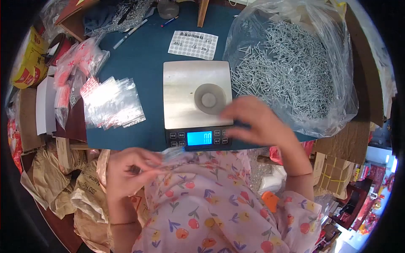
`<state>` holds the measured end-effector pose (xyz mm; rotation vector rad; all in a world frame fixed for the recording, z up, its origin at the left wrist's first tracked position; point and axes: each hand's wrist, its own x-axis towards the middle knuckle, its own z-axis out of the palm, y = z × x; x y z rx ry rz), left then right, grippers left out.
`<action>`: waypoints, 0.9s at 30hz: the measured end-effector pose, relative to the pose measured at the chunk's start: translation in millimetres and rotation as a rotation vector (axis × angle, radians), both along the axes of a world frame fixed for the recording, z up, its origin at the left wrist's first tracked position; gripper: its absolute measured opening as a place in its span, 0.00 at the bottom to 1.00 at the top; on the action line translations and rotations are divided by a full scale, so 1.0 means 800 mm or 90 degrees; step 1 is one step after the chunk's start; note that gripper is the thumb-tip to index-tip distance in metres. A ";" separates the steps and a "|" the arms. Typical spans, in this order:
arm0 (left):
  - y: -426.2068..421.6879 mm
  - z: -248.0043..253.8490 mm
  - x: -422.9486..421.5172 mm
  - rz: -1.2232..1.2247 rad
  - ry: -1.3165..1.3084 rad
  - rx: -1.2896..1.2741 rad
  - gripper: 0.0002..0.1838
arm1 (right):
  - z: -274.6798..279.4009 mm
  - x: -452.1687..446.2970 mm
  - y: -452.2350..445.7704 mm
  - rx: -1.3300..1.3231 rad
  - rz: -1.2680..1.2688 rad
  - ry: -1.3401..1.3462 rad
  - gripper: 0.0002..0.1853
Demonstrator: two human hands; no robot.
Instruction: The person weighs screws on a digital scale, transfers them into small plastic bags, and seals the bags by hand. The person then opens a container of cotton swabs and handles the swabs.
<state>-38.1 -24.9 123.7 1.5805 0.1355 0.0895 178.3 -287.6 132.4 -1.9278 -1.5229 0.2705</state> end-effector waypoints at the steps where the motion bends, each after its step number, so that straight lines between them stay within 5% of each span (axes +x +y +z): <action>1: 0.017 0.007 -0.011 -0.009 0.063 0.052 0.08 | -0.005 0.020 -0.007 -0.026 -0.061 -0.033 0.23; 6: 0.074 0.028 -0.043 -0.019 0.456 0.463 0.07 | -0.033 0.081 -0.036 -0.221 -0.209 -0.174 0.36; 7: 0.079 0.021 -0.048 -0.033 0.415 0.524 0.07 | -0.037 0.085 -0.029 -0.230 -0.203 -0.193 0.36; 10: 0.058 0.008 -0.035 0.075 0.202 0.453 0.12 | -0.058 0.098 -0.014 -0.248 -0.215 -0.193 0.33; 16: 0.041 0.008 -0.009 0.042 0.201 0.517 0.14 | -0.074 0.112 -0.008 -0.208 -0.272 -0.231 0.30; 27: 0.039 -0.002 -0.006 0.091 0.174 0.455 0.12 | -0.041 0.136 -0.039 -0.079 -0.365 0.153 0.18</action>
